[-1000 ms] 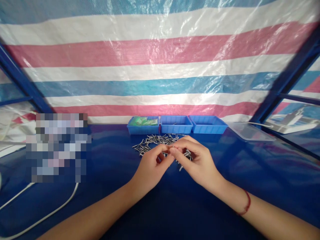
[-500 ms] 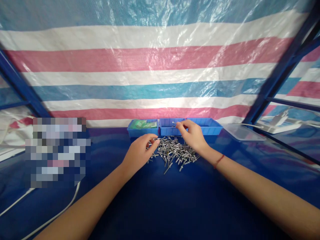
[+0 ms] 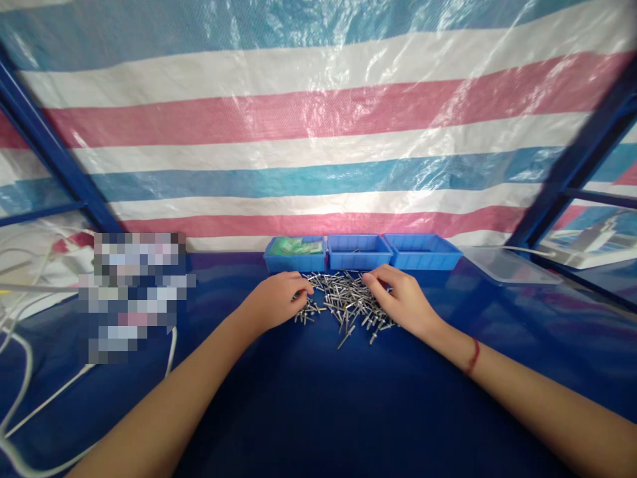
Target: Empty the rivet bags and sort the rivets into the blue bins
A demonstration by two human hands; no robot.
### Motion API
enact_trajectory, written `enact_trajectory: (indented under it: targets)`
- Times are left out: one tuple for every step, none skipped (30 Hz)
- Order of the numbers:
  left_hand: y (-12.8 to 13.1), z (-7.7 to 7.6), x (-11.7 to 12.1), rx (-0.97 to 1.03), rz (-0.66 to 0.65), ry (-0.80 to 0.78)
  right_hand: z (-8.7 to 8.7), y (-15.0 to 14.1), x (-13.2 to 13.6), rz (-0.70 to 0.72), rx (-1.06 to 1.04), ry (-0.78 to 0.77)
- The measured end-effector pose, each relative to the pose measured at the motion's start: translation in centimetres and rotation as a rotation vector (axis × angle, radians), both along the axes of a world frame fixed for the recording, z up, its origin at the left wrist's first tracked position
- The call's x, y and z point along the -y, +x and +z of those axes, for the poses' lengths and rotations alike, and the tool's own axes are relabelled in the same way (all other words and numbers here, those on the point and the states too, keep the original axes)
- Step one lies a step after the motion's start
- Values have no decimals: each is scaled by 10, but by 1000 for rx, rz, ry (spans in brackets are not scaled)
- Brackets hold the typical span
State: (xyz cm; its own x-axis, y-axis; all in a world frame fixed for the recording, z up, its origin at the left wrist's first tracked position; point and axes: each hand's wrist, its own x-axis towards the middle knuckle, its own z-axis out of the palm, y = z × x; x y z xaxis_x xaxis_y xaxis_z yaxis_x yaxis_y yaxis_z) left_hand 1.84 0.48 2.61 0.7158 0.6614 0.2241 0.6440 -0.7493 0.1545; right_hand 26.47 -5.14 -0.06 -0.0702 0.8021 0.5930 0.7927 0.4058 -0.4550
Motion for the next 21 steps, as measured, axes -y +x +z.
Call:
enact_trajectory:
  targets:
    - [-2, 1, -1, -11, 11, -10, -1, -1, 2, 16, -12, -9]
    - [-3, 1, -1, -21, 17, -23, -1, -2, 3, 30, -26, -13]
    - [-4, 1, -2, -29, 18, -37, -1, -4, 4, 45, -41, -14]
    - [-5, 0, -3, -38, 17, -49, 0, -5, 4, 60, -55, -15]
    - [-6, -1, -3, -45, 14, -62, 0, -6, 5, 73, -68, -18]
    - [-6, -2, -4, -50, 10, -74, 1, -8, 6, 85, -78, -22]
    - [-5, -4, -4, -53, 4, -85, 1, -9, 7, 94, -84, -27]
    - [-4, -5, -3, -55, -2, -94, 1, -10, 8, 100, -89, -31]
    - [-3, -6, -3, -55, -7, -100, 1, -12, 9, 102, -92, -34]
    - [-1, -7, -2, -54, -10, -104, 0, -13, 10, 104, -95, -38]
    - [0, -8, -1, -50, -11, -106, 0, -14, 10, 106, -99, -40]
    - [1, -9, 0, -44, -9, -107, 0, -15, 11, 110, -103, -44]
    - [3, -9, 1, -36, -4, -112, -1, -16, 12, 116, -106, -50]
    - [4, -9, 2, -23, 4, -120, -1, -17, 12, 123, -109, -58]
    - [6, -10, 2, -10, 12, -130, -1, -18, 12, 130, -110, -66]
    - [7, -10, 3, 5, 20, -142, -2, -19, 12, 137, -108, -73]
    - [8, -10, 3, 20, 26, -150, -2, -19, 12, 140, -106, -78]
    - [9, -11, 4, 33, 29, -154, -2, -20, 12, 140, -103, -80]
    - [10, -12, 4, 42, 26, -155, -2, -20, 12, 138, -99, -79]
    - [10, -13, 4, 48, 20, -151, -2, -21, 12, 137, -95, -75]
    - [11, -14, 4, 52, 15, -139, -2, -21, 12, 136, -91, -73]
